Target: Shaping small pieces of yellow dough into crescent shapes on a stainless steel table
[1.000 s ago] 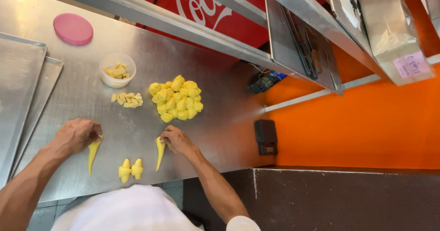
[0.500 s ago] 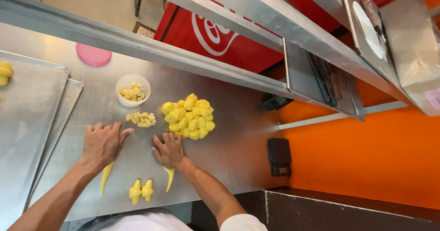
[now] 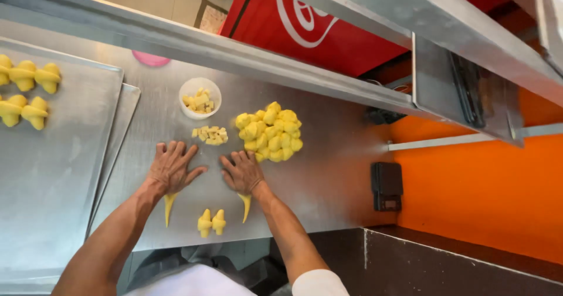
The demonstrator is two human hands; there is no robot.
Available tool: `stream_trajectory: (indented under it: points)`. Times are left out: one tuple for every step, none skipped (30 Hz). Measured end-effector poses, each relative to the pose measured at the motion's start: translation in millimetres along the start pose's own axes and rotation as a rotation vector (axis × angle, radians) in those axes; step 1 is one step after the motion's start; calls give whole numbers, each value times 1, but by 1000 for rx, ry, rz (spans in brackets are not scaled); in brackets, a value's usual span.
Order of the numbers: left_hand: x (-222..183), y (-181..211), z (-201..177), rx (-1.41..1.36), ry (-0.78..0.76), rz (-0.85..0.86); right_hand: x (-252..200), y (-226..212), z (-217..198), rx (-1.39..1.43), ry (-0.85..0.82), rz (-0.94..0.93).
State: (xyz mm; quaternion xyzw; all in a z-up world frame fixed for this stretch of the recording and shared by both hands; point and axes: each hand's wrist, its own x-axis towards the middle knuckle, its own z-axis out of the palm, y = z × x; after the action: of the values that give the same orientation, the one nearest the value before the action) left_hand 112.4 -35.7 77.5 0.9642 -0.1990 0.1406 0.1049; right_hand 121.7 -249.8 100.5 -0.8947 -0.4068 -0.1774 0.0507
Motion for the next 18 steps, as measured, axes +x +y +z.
stream_trajectory:
  points:
    - [-3,0,-1,11,-35,-4,-3,-6,-3,-13,9,19]
    - [-5,5,-2,16,-64,-13,-8,-8,-9,-32,13,31]
    - [-2,3,-11,21,-31,-7,-6,-7,-6,-59,30,21]
    - [-4,8,-17,-235,-41,-239,-13,-7,-4,99,106,178]
    - [-6,12,-22,-496,-51,-467,-20,-7,-1,258,184,332]
    - [-25,14,-20,-515,-24,-475,-23,-7,-16,237,176,306]
    - [-44,16,-16,-595,106,-606,-27,-7,-30,561,333,624]
    - [-77,19,-14,-666,214,-745,-36,-20,-41,900,475,961]
    - [-104,36,-13,-679,216,-762,-52,-25,-58,892,455,956]
    - [-130,46,-15,-547,284,-729,-64,-36,-71,868,360,1016]
    - [-156,56,-17,-416,349,-691,-77,-45,-85,842,264,1075]
    - [-162,68,-25,-419,350,-690,-101,-63,-74,839,265,1075]
    - [-167,79,-33,-397,352,-694,-125,-81,-63,751,135,1188]
    - [-166,88,-41,-369,372,-704,-141,-92,-50,662,7,1277]
    - [-164,92,-33,-365,389,-709,-140,-97,-57,662,12,1259]
    - [-164,92,-26,-319,387,-732,-138,-106,-61,604,50,1160]
    - [-164,91,-19,-274,384,-755,-136,-115,-64,545,88,1060]
    - [-162,90,-14,-263,373,-745,-135,-113,-59,558,92,1073]
